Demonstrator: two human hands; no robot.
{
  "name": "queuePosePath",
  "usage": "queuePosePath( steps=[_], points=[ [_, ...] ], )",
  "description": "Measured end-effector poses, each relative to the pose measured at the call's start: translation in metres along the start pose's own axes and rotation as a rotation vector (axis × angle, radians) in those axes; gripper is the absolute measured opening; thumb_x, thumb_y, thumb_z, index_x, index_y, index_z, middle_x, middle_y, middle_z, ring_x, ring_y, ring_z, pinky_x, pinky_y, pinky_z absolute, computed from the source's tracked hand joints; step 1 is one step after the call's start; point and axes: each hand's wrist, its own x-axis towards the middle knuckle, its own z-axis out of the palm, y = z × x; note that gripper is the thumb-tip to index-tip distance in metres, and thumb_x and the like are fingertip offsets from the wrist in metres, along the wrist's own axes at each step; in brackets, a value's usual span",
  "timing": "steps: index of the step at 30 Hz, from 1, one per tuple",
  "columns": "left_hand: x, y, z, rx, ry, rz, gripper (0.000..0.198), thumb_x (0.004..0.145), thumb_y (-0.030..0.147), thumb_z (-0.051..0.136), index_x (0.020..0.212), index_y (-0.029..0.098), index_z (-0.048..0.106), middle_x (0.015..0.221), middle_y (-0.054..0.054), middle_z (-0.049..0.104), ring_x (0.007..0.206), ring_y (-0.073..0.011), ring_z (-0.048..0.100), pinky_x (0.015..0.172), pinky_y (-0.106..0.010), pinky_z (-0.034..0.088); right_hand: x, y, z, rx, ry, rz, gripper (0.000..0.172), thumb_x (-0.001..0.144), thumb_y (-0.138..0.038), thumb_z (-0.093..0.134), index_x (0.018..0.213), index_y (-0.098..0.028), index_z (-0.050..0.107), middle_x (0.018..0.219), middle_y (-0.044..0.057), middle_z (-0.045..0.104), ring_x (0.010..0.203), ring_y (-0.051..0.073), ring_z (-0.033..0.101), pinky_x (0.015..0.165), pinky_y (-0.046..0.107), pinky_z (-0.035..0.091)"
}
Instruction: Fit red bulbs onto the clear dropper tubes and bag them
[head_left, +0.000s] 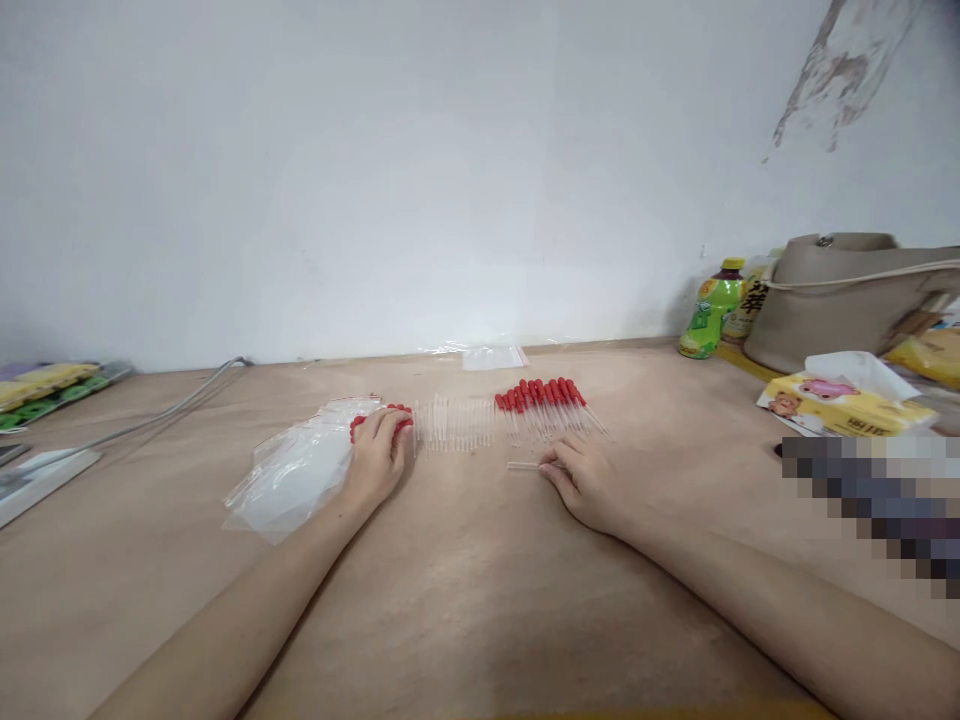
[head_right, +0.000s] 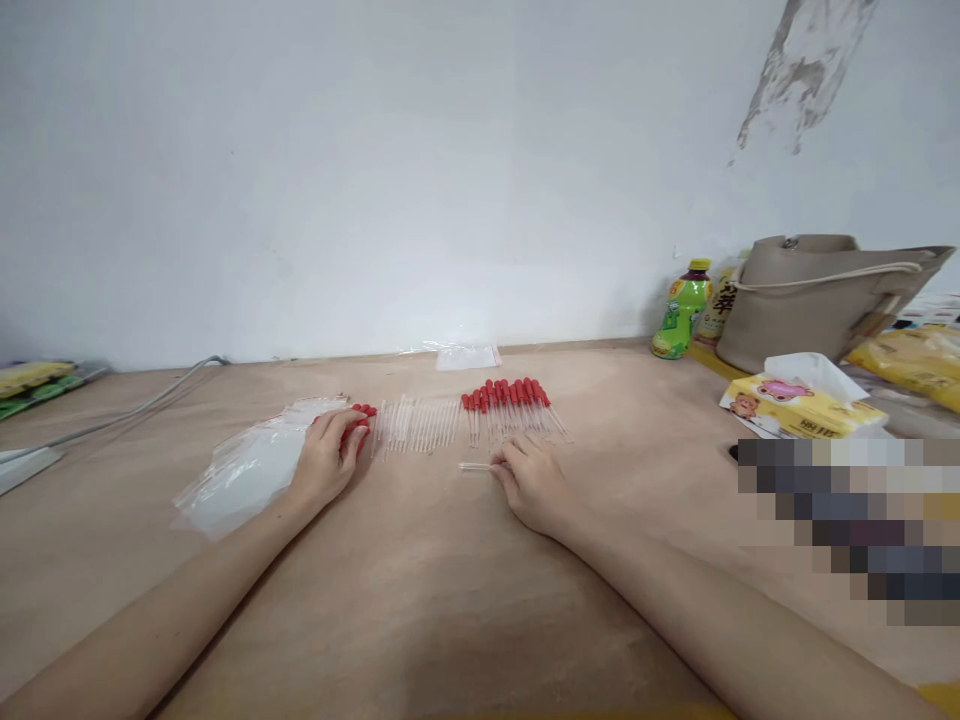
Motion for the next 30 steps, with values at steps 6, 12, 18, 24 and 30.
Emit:
queuePosePath(
  steps=[6,12,18,24,30],
  points=[
    [-0.016,0.051,0.001,-0.541,-0.217,-0.133,0.015,0.084,0.021,0.044,0.094,0.017,0.055,0.095,-0.006,0.061,0.084,-0.0159,0.058,0.073,-0.028,0.046,0.000,0.003,0.004,0.073,0.052,0.042,0.009,0.083,-0.016,0.041,0.079,-0.018,0.050,0.074,0.002,0.057,0.069,0.015,0.052,0.065,0.028,0.038],
    [-0.022,0.072,0.016,-0.782,-0.309,-0.266,0.020,0.073,0.029,0.061,0.071,0.016,0.047,0.081,-0.003,0.059,0.068,-0.0120,0.058,0.060,-0.023,0.047,0.001,-0.004,0.007,0.000,0.058,-0.065,0.018,0.086,-0.018,0.040,0.097,-0.019,0.053,0.089,0.005,0.062,0.082,0.017,0.055,0.072,0.031,0.038],
    [-0.019,0.067,0.015,-0.690,-0.319,-0.233,0.015,0.078,0.028,0.056,0.083,0.017,0.048,0.079,-0.001,0.057,0.071,-0.0121,0.057,0.064,-0.025,0.047,0.011,-0.019,0.017,0.001,0.039,-0.137,0.019,0.087,-0.019,0.039,0.094,-0.018,0.056,0.085,0.005,0.063,0.076,0.015,0.055,0.071,0.031,0.037],
    [-0.020,0.059,0.019,-0.622,-0.314,-0.176,0.020,0.078,0.028,0.057,0.094,0.018,0.052,0.087,-0.003,0.062,0.078,-0.0150,0.060,0.066,-0.027,0.049,0.018,-0.022,0.022,0.029,0.094,-0.137,0.019,0.087,-0.018,0.039,0.092,-0.017,0.057,0.082,0.004,0.062,0.075,0.014,0.054,0.070,0.029,0.035],
    [-0.021,0.060,0.019,-0.617,-0.349,-0.193,0.018,0.079,0.031,0.055,0.092,0.019,0.058,0.085,-0.002,0.063,0.077,-0.0146,0.059,0.070,-0.028,0.049,0.016,-0.023,0.017,0.039,0.058,-0.175,0.018,0.086,-0.018,0.040,0.092,-0.017,0.057,0.082,0.004,0.064,0.071,0.013,0.054,0.069,0.030,0.034]
  ],
)
